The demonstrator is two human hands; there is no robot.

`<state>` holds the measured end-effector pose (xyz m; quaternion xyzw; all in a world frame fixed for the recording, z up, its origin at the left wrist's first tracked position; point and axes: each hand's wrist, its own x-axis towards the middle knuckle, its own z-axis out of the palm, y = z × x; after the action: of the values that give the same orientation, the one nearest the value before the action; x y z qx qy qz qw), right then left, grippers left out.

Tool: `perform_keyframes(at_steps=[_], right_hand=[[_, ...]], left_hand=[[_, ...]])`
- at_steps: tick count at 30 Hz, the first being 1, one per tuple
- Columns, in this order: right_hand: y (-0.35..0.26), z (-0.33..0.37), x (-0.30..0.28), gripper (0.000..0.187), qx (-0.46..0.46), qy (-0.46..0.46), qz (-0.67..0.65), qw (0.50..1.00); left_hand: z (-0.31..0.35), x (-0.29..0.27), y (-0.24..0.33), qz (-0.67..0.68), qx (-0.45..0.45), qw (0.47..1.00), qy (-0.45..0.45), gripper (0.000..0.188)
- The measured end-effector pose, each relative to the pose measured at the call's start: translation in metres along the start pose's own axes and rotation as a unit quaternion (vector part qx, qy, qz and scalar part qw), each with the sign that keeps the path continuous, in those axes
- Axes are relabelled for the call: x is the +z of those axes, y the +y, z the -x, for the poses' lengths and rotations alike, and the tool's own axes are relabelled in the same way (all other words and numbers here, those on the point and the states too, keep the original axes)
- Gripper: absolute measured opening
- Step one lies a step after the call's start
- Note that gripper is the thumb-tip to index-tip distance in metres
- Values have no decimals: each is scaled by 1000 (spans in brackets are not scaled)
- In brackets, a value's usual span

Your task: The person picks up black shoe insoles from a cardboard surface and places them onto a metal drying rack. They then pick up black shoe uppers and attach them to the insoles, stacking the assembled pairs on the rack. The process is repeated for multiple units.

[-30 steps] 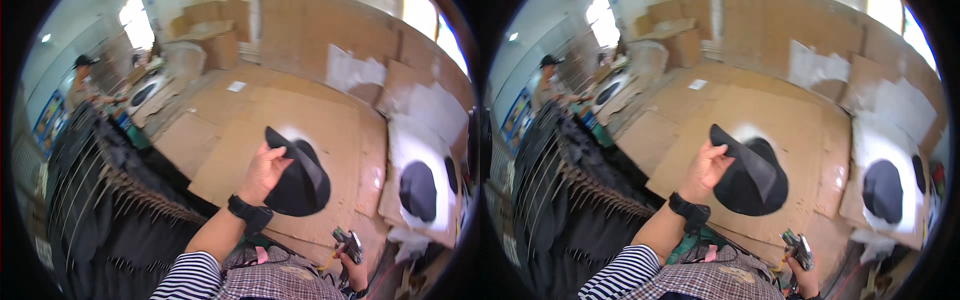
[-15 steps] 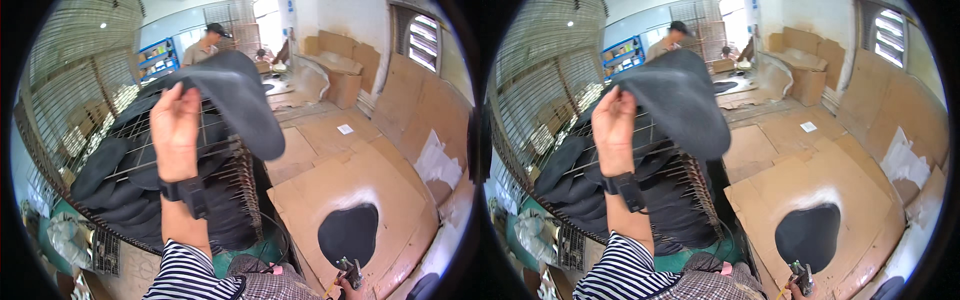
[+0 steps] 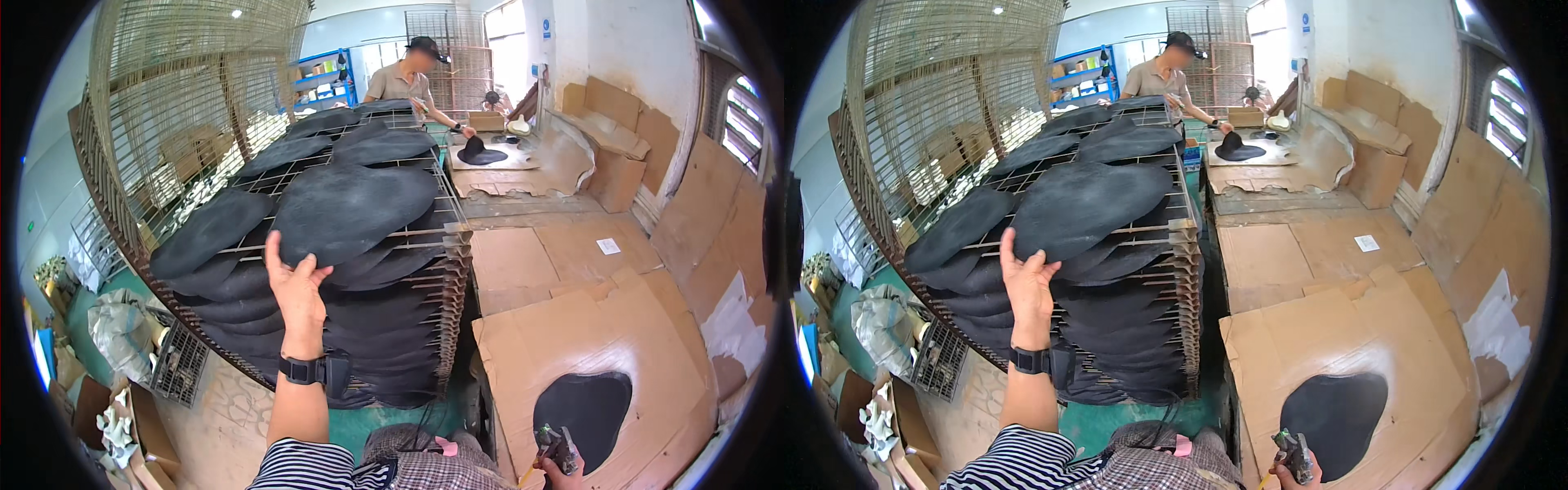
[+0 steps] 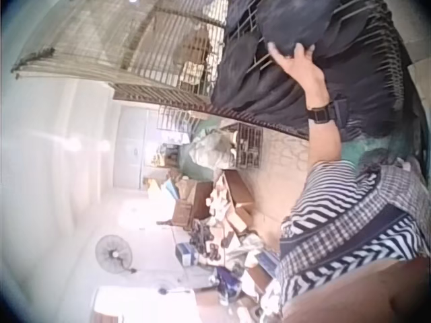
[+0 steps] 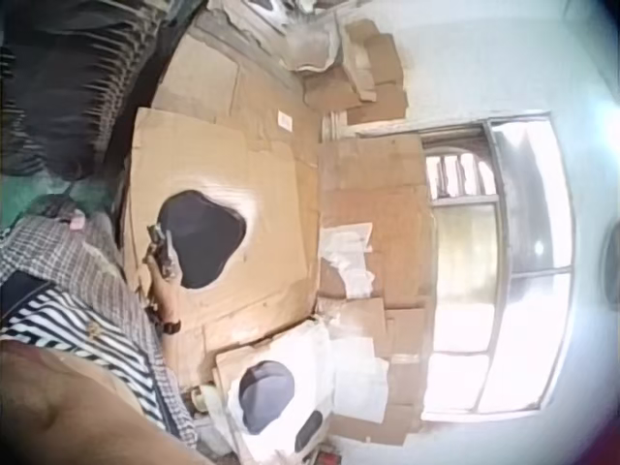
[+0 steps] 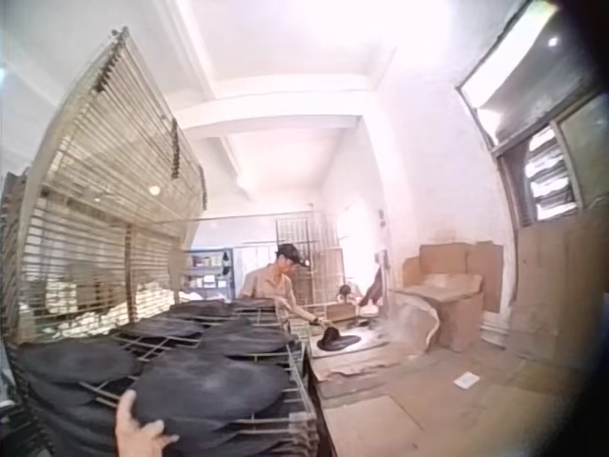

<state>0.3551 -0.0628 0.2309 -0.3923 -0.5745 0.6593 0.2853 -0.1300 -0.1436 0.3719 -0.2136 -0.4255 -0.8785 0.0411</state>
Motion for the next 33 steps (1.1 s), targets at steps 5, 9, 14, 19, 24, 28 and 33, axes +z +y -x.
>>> perform_keyframes(at_steps=[5, 9, 14, 19, 24, 28, 33], right_hand=[[10, 12, -5, 53, 1, 18, -20, 1000], [22, 31, -13, 50, 58, 73, -14, 996], [40, 49, -15, 37, 3, 201, -58, 978], [27, 107, -17, 33, -17, 304, -61, 951], [28, 180, 2, 42, 3, 472, -63, 879], [13, 199, 38, 42, 38, 472, -92, 876], [-8, 191, 81, 43, -1, 558, -72, 827]], left_hand=[[23, 19, -2, 14, -74, 997, -1, 36], [48, 38, -12, -41, 39, 998, -35, 34], [109, 75, -47, -53, -1, 981, -187, 26], [162, 105, -99, -53, -100, 942, -316, 13], [208, 136, -125, -42, -211, 873, -438, 26], [237, 150, -145, -32, -271, 817, -508, 24], [263, 160, -168, -13, -294, 751, -591, 24]])
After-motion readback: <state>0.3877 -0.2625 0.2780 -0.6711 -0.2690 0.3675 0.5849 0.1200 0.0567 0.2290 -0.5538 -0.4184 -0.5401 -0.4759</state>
